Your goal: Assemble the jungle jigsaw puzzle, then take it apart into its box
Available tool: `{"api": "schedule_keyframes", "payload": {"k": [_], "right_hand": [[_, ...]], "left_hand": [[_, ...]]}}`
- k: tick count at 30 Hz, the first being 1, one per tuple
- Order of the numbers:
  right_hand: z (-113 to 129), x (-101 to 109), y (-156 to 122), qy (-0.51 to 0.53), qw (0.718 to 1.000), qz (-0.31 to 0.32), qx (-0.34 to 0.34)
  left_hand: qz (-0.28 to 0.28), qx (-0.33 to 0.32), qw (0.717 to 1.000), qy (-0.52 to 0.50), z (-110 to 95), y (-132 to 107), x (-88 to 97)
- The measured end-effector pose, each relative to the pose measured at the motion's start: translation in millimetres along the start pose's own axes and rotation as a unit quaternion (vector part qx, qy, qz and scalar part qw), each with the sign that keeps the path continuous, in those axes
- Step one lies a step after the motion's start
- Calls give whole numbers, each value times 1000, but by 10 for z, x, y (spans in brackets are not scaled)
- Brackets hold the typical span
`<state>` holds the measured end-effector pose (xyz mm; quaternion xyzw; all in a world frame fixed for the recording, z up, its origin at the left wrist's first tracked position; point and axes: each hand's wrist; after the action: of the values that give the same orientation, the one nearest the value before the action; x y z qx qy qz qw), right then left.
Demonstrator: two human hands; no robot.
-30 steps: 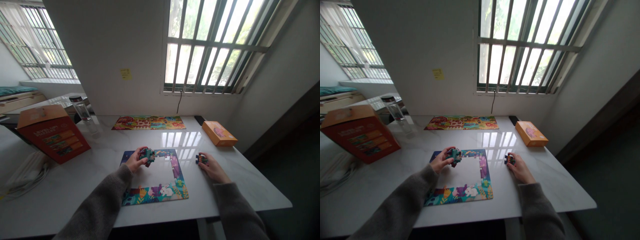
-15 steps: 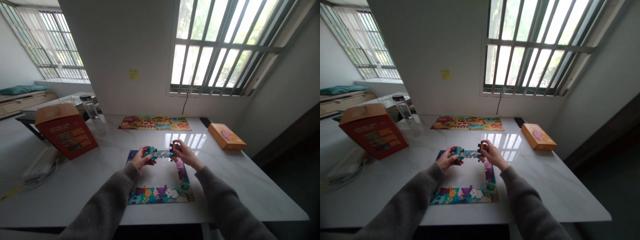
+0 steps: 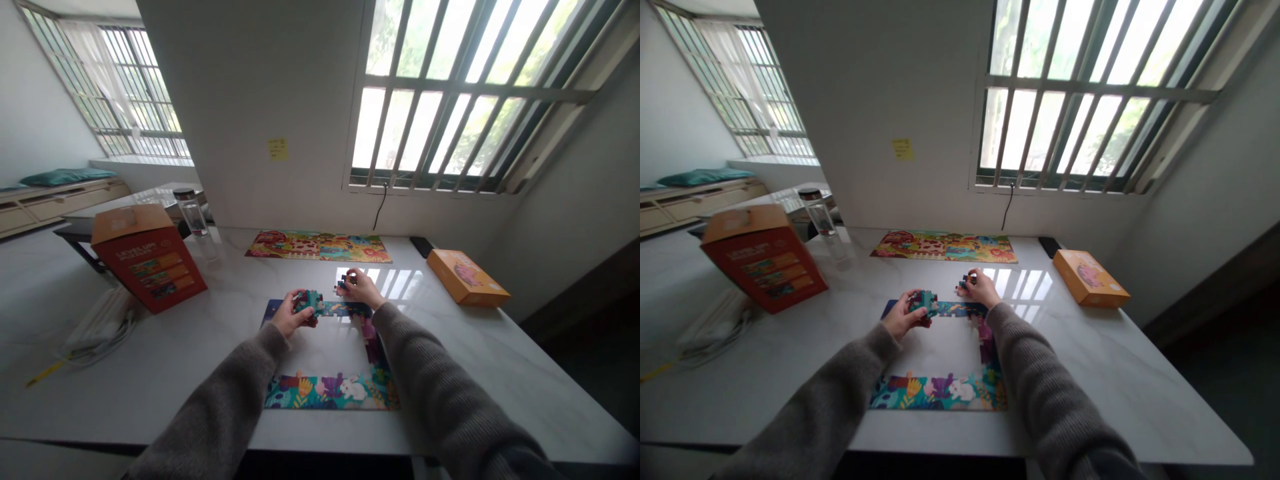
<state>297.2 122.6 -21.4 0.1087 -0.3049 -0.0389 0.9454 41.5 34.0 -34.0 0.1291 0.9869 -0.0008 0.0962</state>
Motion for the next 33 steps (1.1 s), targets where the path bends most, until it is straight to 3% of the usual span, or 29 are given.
{"api": "schedule_keyframes", "payload": {"k": [4,7,11,14,18,22,27,30,33], "right_hand": [[6,32,-54,-79,996,-27,24],[147,32,-200,-91,993,-33,72],[469,-3,-536,46,982,80,167],[659,-36,-796,147,968,133,155],[692,-104,-993,167,967,139,134],[570,-179,-1005,235,956,150,91],[433,-218,-932,316,942,104,51],[426,-220,-940,327,941,85,23],[494,-205,-991,343,930,129,13]], "left_hand": [[-2,8,1000,30,-10,17,5],[-6,1,998,69,-10,21,5],[8,-19,994,104,-7,-7,-19],[30,-23,994,107,-13,-37,-52],[19,-8,995,94,-19,-55,-92],[20,-5,996,84,-29,-61,-143],[71,2,997,42,-48,-81,-206],[74,-1,997,22,-47,-88,-221],[54,-7,998,27,-35,-85,-226]]}}
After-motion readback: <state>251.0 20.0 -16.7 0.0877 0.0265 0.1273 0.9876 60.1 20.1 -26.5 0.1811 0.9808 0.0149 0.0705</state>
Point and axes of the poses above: each hand's wrist, its own y-axis towards the middle knuckle, its own x-axis out of the back of the hand, z = x × y, and after that the axes turned 6 degrees about y, right-handed
